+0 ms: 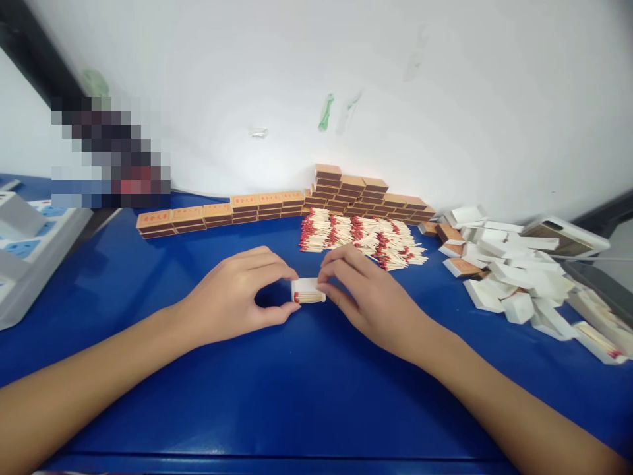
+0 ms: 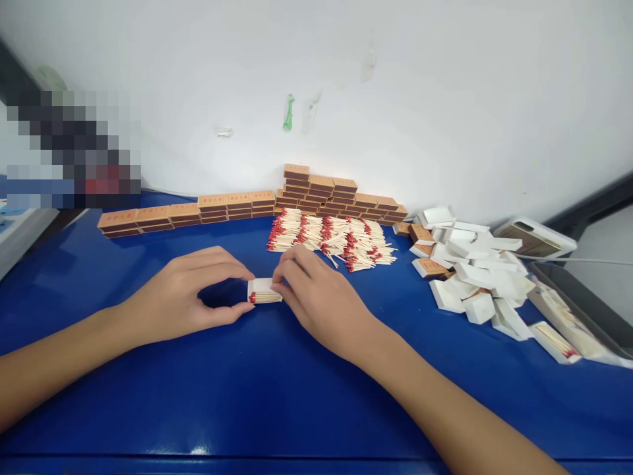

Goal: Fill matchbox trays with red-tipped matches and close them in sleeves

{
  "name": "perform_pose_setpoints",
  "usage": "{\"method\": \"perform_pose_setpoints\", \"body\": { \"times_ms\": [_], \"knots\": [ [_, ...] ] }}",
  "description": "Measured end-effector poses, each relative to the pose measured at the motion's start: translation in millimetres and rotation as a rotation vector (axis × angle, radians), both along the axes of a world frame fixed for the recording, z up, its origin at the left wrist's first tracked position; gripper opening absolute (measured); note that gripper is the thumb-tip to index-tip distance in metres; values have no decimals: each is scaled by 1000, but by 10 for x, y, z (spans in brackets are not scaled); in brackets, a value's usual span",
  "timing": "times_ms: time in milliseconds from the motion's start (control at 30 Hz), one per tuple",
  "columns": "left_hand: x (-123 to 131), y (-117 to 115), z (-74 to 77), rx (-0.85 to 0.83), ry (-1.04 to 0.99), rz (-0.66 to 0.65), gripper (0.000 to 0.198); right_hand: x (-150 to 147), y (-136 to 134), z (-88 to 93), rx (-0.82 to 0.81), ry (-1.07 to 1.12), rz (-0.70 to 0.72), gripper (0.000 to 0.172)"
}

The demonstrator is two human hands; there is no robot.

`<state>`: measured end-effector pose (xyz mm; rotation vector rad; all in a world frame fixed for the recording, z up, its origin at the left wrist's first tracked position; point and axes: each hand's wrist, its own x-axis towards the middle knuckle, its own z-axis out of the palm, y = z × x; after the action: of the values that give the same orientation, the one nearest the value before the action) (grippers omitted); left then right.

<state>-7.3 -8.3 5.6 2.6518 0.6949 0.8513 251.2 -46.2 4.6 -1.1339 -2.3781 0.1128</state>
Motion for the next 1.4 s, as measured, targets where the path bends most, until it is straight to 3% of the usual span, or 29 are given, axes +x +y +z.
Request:
{"method": "perform_pose_setpoints", "body": {
  "times_ms": [133, 300, 400, 633, 1100, 1400],
  "knots": [
    [-10, 5, -12, -15, 12, 5, 18, 123, 138, -62, 19, 112, -115, 12],
    [-18, 16, -35, -21, 20, 10, 18, 146, 379, -243, 56, -12, -148, 28],
    [-22, 19, -37, -23, 36, 20, 18, 99, 442, -281, 93, -45, -132, 24],
    [-23, 18, -32, -23, 55, 10, 19, 77, 461, -293, 100, 45, -101, 5],
    [-42, 60, -46, -39, 76, 22, 19, 250, 379, -201, -17, 50, -83, 9],
    [-67, 92, -22, -13, 72, 40, 18, 202, 319, -179, -36, 48, -87, 9]
  ]
}}
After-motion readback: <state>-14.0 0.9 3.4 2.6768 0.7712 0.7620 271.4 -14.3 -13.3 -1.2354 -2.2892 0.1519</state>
